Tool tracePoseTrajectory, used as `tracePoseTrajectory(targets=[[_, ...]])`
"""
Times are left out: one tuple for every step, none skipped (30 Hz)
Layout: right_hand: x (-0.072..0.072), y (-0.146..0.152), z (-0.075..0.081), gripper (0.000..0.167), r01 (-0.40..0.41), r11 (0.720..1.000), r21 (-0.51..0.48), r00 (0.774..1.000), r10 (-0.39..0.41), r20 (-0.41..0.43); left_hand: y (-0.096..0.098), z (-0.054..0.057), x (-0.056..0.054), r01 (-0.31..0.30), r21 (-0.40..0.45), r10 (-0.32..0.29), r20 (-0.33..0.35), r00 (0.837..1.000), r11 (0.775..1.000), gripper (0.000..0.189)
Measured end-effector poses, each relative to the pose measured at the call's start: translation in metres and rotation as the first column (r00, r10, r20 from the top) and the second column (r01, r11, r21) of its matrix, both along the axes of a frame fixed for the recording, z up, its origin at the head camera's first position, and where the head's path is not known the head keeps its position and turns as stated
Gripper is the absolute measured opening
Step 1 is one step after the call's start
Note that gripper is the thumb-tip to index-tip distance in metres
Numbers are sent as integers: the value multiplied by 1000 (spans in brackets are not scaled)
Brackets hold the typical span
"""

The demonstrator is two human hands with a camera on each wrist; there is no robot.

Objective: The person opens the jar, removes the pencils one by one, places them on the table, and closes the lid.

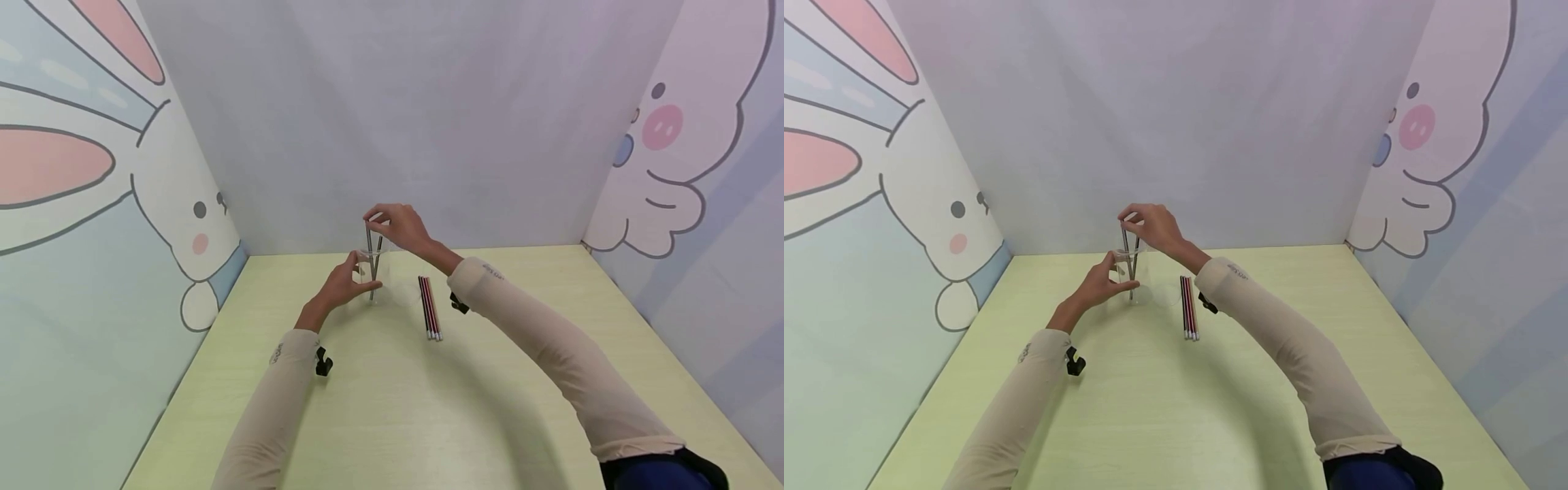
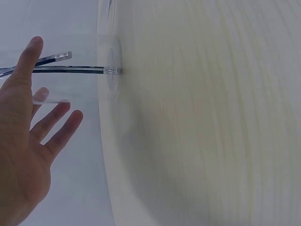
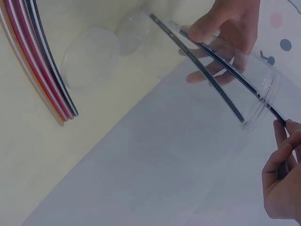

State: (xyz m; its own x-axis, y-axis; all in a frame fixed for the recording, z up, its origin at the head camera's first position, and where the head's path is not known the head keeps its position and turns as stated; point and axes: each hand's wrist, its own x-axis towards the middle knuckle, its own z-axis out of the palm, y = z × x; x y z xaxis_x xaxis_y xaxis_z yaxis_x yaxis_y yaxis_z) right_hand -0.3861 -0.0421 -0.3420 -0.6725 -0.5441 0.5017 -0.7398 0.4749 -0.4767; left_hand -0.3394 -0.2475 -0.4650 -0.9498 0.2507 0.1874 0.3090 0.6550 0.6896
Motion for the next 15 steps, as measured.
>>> tracePoseTrajectory(targets=[[0, 0, 2, 19, 1, 1000, -4, 1000, -1, -5, 0, 0, 0, 0, 2, 0, 2, 1000, 1000, 71], [0, 1, 5, 20, 1, 1000, -7, 1000, -1, -8, 0, 0, 0, -3, 3, 3, 4, 1000, 1000, 71], [-1, 1, 7, 20, 2, 1000, -9, 1000, -2, -12, 0, 0, 0, -6, 4, 6, 7, 1000, 1000, 71], [-1, 2, 10, 20, 3, 1000, -12, 1000, -3, -15, 0, 0, 0, -10, 4, 10, 8, 1000, 1000, 71], [-1, 2, 12, 20, 4, 1000, -12, 1000, -4, -19, 0, -1, 0, -13, 4, 13, 10, 1000, 1000, 71], [-2, 3, 14, 20, 5, 1000, -14, 1000, -5, -22, 1, -1, 0, -15, 4, 15, 11, 1000, 1000, 71], [-2, 3, 16, 20, 6, 1000, -16, 1000, -6, -26, 1, -1, 0, -15, 2, 15, 11, 1000, 1000, 71], [-2, 4, 18, 20, 9, 1000, -18, 1000, -10, -27, 0, -1, 0, -15, 1, 15, 9, 1000, 1000, 71], [-3, 5, 20, 20, 12, 1000, -20, 1000, -13, -27, 0, -1, 0, -13, 1, 13, 8, 1000, 1000, 71], [-2, 5, 22, 20, 15, 1000, -23, 999, -16, -28, 0, -1, 0, -11, 0, 11, 6, 1000, 1000, 71], [-3, 6, 24, 21, 17, 999, -29, 999, -17, -27, 0, -1, 0, -9, 0, 9, 5, 1000, 1000, 71], [-3, 6, 25, 21, 20, 999, -34, 999, -21, -27, -1, -1, 0, -7, 0, 7, 3, 1000, 1000, 71], [-3, 7, 27, 21, 22, 999, -39, 999, -23, -28, -1, -1, 0, -6, 0, 6, 2, 1000, 1000, 71], [-3, 7, 29, 21, 25, 999, -43, 999, -26, -29, -1, -1, -1, -5, 0, 5, 0, 1000, 1000, 70], [-4, 8, 31, 21, 24, 998, -50, 999, -25, -31, -1, -1, -1, -5, -2, 5, -1, 1000, 1000, 69]])
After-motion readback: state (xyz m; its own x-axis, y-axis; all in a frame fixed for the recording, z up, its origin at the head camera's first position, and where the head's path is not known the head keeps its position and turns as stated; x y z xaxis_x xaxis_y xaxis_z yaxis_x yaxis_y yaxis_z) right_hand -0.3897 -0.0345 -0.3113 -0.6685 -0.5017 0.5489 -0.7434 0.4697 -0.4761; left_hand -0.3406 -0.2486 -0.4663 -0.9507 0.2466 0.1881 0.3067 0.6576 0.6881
